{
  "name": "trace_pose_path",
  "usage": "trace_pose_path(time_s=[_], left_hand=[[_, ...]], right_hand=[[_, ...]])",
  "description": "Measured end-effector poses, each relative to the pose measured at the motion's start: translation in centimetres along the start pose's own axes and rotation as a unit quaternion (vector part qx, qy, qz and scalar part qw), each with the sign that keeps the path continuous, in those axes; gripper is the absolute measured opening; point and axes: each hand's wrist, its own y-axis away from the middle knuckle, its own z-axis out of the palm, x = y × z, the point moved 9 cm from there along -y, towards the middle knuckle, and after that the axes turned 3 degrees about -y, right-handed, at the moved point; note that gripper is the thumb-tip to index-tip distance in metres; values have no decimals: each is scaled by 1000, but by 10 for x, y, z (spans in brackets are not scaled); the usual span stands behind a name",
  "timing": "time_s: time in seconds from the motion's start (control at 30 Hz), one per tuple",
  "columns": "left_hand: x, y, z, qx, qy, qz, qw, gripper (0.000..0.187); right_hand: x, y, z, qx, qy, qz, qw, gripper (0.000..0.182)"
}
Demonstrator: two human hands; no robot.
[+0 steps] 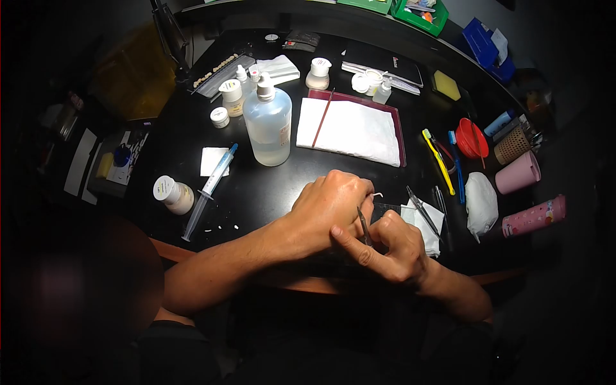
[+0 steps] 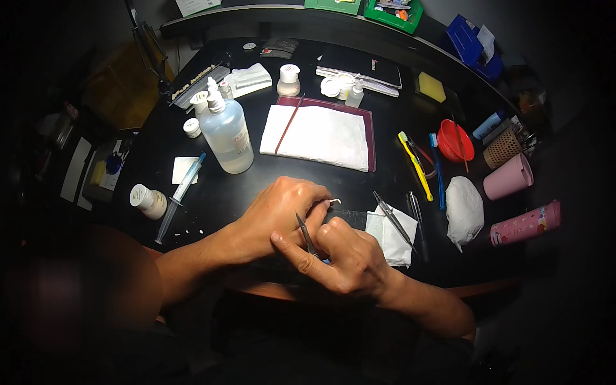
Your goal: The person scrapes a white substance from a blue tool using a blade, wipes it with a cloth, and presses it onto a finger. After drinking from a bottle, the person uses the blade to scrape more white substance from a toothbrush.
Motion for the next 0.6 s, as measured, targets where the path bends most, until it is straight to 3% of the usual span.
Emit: trace_pose_path(time_s=[0.27, 0.6], left_hand=[[-1, -1, 3, -40, 51, -37, 997, 29], [2, -2, 1, -23, 118, -7, 993, 32]], right_hand=[[-7, -4, -2, 5, 8, -30, 1000, 65], [-11, 0, -1, -1, 29, -47, 998, 60]])
